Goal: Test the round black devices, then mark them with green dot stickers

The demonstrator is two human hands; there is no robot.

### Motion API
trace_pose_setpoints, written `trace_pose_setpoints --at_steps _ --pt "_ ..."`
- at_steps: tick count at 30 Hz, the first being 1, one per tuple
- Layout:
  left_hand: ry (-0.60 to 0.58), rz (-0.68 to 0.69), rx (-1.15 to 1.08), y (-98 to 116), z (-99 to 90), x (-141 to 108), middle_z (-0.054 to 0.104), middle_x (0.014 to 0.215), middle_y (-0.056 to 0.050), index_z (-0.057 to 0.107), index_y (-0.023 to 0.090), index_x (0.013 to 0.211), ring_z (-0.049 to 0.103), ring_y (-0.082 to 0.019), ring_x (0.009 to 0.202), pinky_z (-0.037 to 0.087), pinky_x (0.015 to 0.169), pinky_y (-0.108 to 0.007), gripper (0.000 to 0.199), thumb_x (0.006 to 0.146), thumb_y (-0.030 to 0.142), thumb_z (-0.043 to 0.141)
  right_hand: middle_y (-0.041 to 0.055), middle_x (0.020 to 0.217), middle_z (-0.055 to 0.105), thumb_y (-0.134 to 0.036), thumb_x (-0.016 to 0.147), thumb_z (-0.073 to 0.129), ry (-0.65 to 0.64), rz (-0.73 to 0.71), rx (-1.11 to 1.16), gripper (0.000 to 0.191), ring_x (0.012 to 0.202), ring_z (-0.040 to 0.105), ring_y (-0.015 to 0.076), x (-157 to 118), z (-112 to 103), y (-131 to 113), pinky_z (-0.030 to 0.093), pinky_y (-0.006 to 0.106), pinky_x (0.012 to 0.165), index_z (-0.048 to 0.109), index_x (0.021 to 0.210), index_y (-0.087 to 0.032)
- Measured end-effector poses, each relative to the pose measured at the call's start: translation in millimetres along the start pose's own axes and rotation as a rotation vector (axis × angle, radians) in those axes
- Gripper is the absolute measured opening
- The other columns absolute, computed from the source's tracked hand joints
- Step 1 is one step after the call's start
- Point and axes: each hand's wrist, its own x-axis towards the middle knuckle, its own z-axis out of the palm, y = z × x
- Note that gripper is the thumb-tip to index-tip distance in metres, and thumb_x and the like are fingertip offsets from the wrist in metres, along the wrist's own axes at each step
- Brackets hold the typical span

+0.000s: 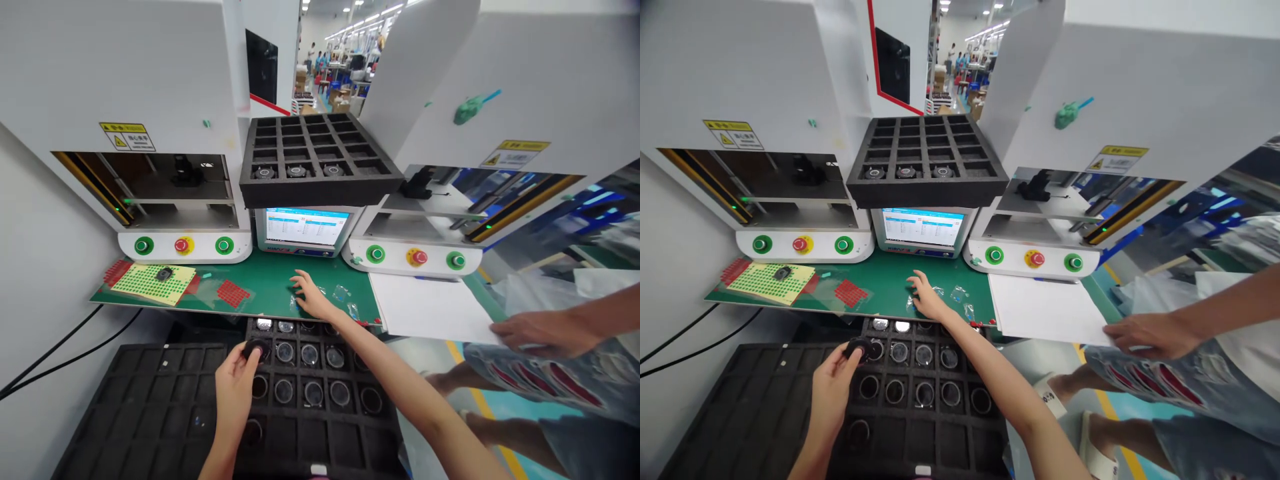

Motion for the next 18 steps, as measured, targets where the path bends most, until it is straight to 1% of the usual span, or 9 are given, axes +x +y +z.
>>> trace_pose_setpoints --at_steps 3,5,7,10,12,14,15,16,18 --pt "0.01 -0.044 -0.013 -7 -8.5 4 0.074 0.071 -0.006 0.073 0.014 0.078 0.069 -0.021 0.068 0.056 0.065 -0.027 0.04 0.055 0.045 0.082 0.0081 0.122 0.058 -0.026 0.093 0.061 -0.053 0.053 0.027 0.023 0.095 0.062 0.0179 7 6 2 0.057 0.035 0.077 0.059 0.114 -0.017" --pt "-0.011 -0.065 -0.021 -10 -10.2 5 0.074 0.072 -0.007 0.073 0.013 0.079 0.068 -0.021 0.068 0.055 0.064 -0.027 0.041 0.055 0.046 0.083 0.0071 0.117 0.06 -0.024 0.092 0.062 -0.062 0.077 0.062 0.018 0.09 0.062 0.016 11 6 -1 0.057 0.032 0.074 0.062 0.108 -0.017" --pt "-0.049 -0.073 -0.029 -9 -9.4 4 0.074 0.074 -0.008 0.072 0.012 0.08 0.068 -0.021 0.07 0.054 0.066 -0.027 0.041 0.057 0.045 0.083 0.007 0.116 0.061 -0.02 0.088 0.065 -0.035 0.095 0.114 0.016 0.084 0.061 0.0142 14 3 -8 0.056 0.03 0.07 0.063 0.103 -0.016" --pt "-0.114 -0.069 -0.052 -6 -5.6 0 0.075 0.079 -0.009 0.072 0.012 0.083 0.067 -0.019 0.073 0.051 0.067 -0.024 0.038 0.065 0.045 0.079 0.011 0.132 0.054 -0.014 0.079 0.066 0.074 0.106 0.225 0.023 0.077 0.06 0.0122 8 -7 -28 0.055 0.028 0.063 0.064 0.101 -0.017" --pt "-0.14 -0.073 -0.083 -3 -1.5 -4 0.075 0.085 -0.009 0.07 0.013 0.088 0.062 -0.014 0.065 0.046 0.057 -0.02 0.037 0.071 0.045 0.076 0.0118 0.144 0.045 -0.014 0.074 0.065 0.157 0.102 0.315 0.031 0.078 0.059 0.0126 -7 -14 -48 0.056 0.03 0.064 0.062 0.105 -0.021" --pt "-0.15 -0.09 -0.128 0 4.5 -9 0.075 0.091 -0.009 0.068 0.013 0.094 0.052 -0.008 0.053 0.039 0.048 -0.017 0.038 0.074 0.045 0.073 0.0101 0.149 0.04 -0.018 0.074 0.066 0.228 0.098 0.4 0.037 0.082 0.06 0.0132 -30 -20 -72 0.058 0.032 0.068 0.059 0.11 -0.025" --pt "-0.155 -0.102 -0.154 1 8.3 -11 0.075 0.094 -0.009 0.067 0.014 0.096 0.049 -0.006 0.05 0.037 0.047 -0.017 0.039 0.075 0.045 0.073 0.0092 0.15 0.039 -0.02 0.075 0.067 0.257 0.098 0.432 0.038 0.084 0.059 0.0131 -42 -22 -85 0.058 0.033 0.071 0.058 0.112 -0.027" --pt "-0.166 -0.116 -0.182 3 12.7 -13 0.074 0.096 -0.009 0.066 0.014 0.097 0.05 -0.006 0.05 0.04 0.048 -0.017 0.039 0.074 0.046 0.074 0.0086 0.15 0.039 -0.021 0.077 0.067 0.29 0.1 0.459 0.038 0.085 0.059 0.0127 -55 -23 -97 0.058 0.033 0.072 0.057 0.112 -0.028" --pt "-0.205 -0.15 -0.248 7 22.3 -16 0.074 0.098 -0.01 0.064 0.015 0.092 0.061 -0.01 0.06 0.05 0.061 -0.022 0.04 0.07 0.047 0.076 0.0083 0.148 0.041 -0.021 0.079 0.069 0.387 0.11 0.512 0.035 0.084 0.059 0.0119 -80 -23 -118 0.058 0.031 0.071 0.059 0.112 -0.029"
